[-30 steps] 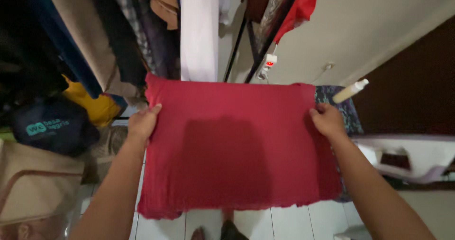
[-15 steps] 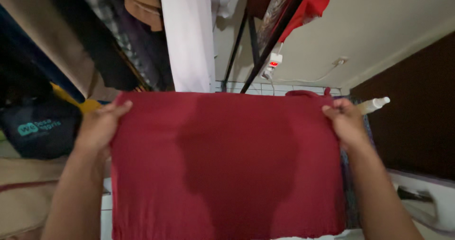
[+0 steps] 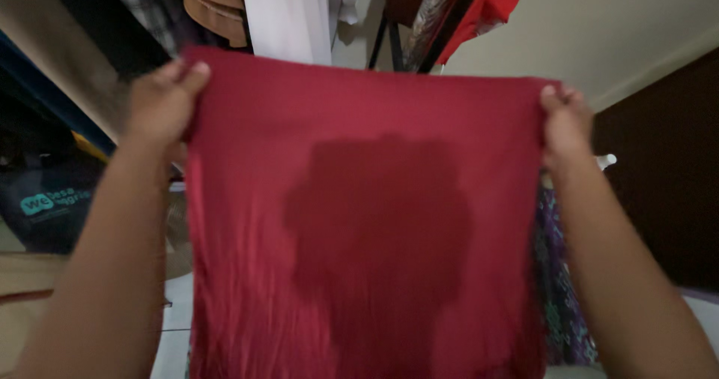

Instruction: The person irons a red garment on a table, repeatedly smoothing the fabric with an iron and occasionally spraying it with a liquid from a bottle. The person adjusts the garment's position multiple times to cover different areas.

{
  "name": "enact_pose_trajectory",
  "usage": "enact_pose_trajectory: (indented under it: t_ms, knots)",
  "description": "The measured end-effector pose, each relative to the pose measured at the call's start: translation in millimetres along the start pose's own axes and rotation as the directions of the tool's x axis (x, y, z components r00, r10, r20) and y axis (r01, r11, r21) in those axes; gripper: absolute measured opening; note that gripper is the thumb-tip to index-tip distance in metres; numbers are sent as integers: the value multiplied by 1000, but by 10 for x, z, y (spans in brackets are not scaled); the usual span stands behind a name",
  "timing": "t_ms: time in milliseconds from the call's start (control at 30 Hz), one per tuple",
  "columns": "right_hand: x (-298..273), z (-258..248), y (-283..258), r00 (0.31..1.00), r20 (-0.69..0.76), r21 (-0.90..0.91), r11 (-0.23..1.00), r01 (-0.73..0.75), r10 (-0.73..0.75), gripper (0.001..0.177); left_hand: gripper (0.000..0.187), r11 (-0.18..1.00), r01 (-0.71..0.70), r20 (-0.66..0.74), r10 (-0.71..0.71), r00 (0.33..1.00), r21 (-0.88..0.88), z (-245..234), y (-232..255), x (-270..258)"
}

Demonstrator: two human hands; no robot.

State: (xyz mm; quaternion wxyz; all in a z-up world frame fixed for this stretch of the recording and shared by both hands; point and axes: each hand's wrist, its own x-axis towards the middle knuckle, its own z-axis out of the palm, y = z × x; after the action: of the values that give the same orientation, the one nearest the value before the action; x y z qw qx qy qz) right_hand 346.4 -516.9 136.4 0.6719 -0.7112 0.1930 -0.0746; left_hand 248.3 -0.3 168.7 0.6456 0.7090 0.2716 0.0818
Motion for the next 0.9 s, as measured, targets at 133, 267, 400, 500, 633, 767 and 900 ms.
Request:
enact_pose_trajectory:
  t_ms: [133,267,400,500,633,767,900]
  knots:
    - [535,-54,817,997,69,-173,984,-33,46,21,61,995,3,55,-9,998,100,124,-671,398]
    - [804,-205,1395,990,137,-212,975,72,-43,36,64,995,57,40,-61,997,86,115,-1154,571]
    - [613,-257,1251,965,234,-342,918,199,-122,41,63,1000,16,100,-16,995,2,-2,-1201,526]
    - [54,-324,938,965,206,-675,690,260,-163,41,60,995,-16,56,10,998,100,-239,-1217,197]
    - [-1181,-690,869,873,267,-711,528,464,-408,38,37,730,-321,110,323,940,603,-754,-1564,-841]
    - [-2355,-1028,1113,954,149,-928,295,226,-260,47,57,608,9,25,-47,999,794,-923,-1817,-1863]
    - [-2783,-1396,1397,973,46,-980,179,88,-226,58,71,587,115,-88,-75,993,802,-903,-1876,-2580]
